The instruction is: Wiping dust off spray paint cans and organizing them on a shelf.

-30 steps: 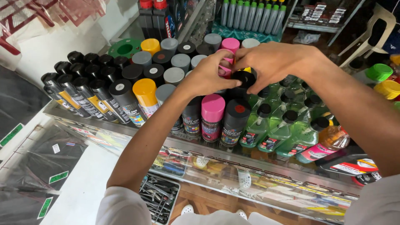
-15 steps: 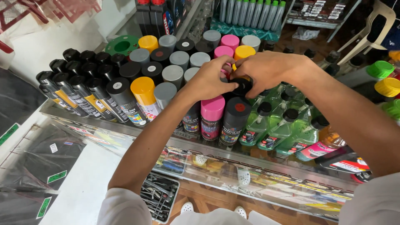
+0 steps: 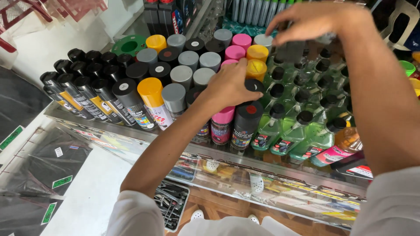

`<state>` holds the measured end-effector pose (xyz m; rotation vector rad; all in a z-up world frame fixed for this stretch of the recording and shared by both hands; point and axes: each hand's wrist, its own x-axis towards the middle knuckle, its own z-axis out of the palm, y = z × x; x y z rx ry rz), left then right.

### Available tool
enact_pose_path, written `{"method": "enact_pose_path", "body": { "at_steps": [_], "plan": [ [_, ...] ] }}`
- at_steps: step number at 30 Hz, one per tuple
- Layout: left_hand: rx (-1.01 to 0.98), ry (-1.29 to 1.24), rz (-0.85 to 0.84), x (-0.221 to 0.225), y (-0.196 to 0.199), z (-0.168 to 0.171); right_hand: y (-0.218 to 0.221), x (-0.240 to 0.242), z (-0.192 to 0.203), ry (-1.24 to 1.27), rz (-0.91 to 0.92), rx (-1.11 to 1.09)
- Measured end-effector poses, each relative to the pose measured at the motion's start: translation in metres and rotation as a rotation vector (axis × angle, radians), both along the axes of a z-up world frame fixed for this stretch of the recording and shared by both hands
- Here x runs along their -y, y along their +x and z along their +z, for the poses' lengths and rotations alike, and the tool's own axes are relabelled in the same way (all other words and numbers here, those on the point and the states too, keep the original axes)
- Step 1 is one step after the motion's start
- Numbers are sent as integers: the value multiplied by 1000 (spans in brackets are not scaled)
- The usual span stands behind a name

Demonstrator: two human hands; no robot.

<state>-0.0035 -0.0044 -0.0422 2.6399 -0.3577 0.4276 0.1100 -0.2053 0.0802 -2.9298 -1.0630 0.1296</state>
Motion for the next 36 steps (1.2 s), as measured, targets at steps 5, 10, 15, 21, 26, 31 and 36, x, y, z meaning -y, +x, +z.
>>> {"method": "enact_pose_path", "body": {
  "at_steps": [5,10,15,21,26,31,36],
  "plan": [
    [14,65,68,20,15,-11,41,33,-22,-18,-392,102],
    [-13,47,97,24,15,-13,4,-5,-15,-101,-393,62],
    [76,28,250,18,19,-10,-14,-38,-55,-150,-31,-111],
    [252,664,953,29,15,-26,-15,-44,-69,-223,-37,-63],
    [639,526,832,38,-16,5,-19,-46,-68,-199,-86,-105],
    [815,301,510,20,-25,17,-16,-41,-66,-143,-46,-129],
    [1213,204,334,-6,-21,15,-14,-38,-46,-92,84,-141]
  ]
}}
